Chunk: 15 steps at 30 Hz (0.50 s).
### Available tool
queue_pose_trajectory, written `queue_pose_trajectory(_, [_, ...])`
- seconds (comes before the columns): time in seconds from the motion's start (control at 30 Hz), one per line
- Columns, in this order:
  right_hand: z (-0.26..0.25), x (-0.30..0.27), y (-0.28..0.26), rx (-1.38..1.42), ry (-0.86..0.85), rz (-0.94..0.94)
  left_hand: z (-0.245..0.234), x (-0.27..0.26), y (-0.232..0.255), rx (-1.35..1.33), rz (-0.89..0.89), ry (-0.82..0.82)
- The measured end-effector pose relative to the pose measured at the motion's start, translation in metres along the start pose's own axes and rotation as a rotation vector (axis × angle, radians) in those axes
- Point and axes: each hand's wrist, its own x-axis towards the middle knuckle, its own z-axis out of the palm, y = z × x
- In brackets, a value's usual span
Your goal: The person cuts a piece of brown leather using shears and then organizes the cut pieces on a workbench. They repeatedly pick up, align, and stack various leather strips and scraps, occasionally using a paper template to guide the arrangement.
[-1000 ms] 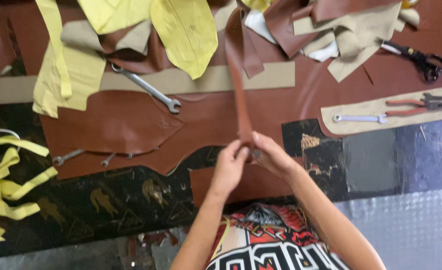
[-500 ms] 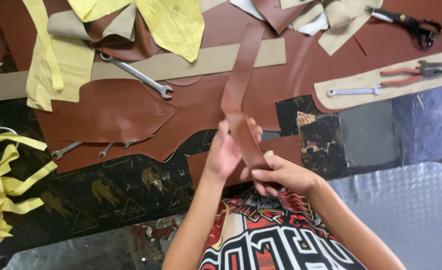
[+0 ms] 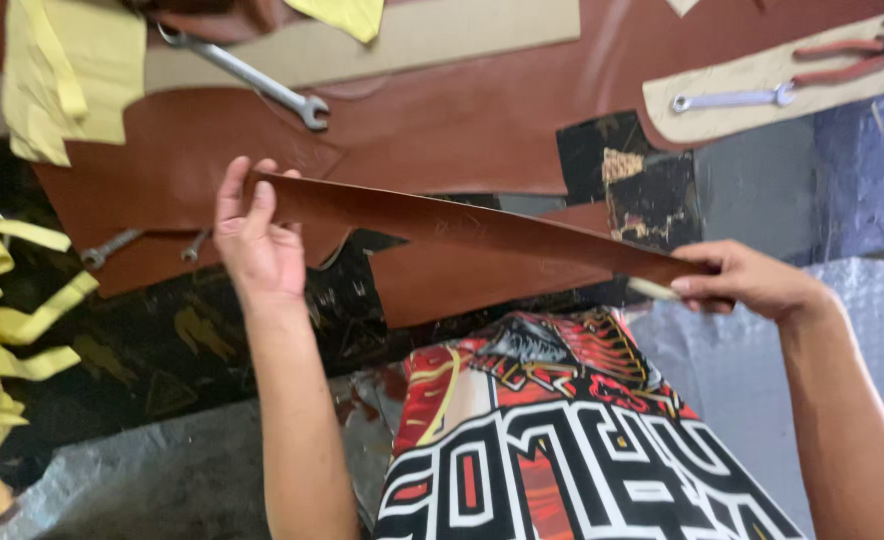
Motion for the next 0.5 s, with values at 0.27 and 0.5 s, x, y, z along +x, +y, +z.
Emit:
queue_pose_trajectory(0.27, [-0.008, 0.034, 0.023, -0.414, 0.041, -0.011, -0.113, -0.094, -0.003, 0.563, 0.045, 0.358])
queue_pose_trajectory(0.5, [0.016, 0.025, -0.006, -0.424, 0.340, 0.106, -0.162, -0.128, -0.027, 0.780, 0.252, 0.550])
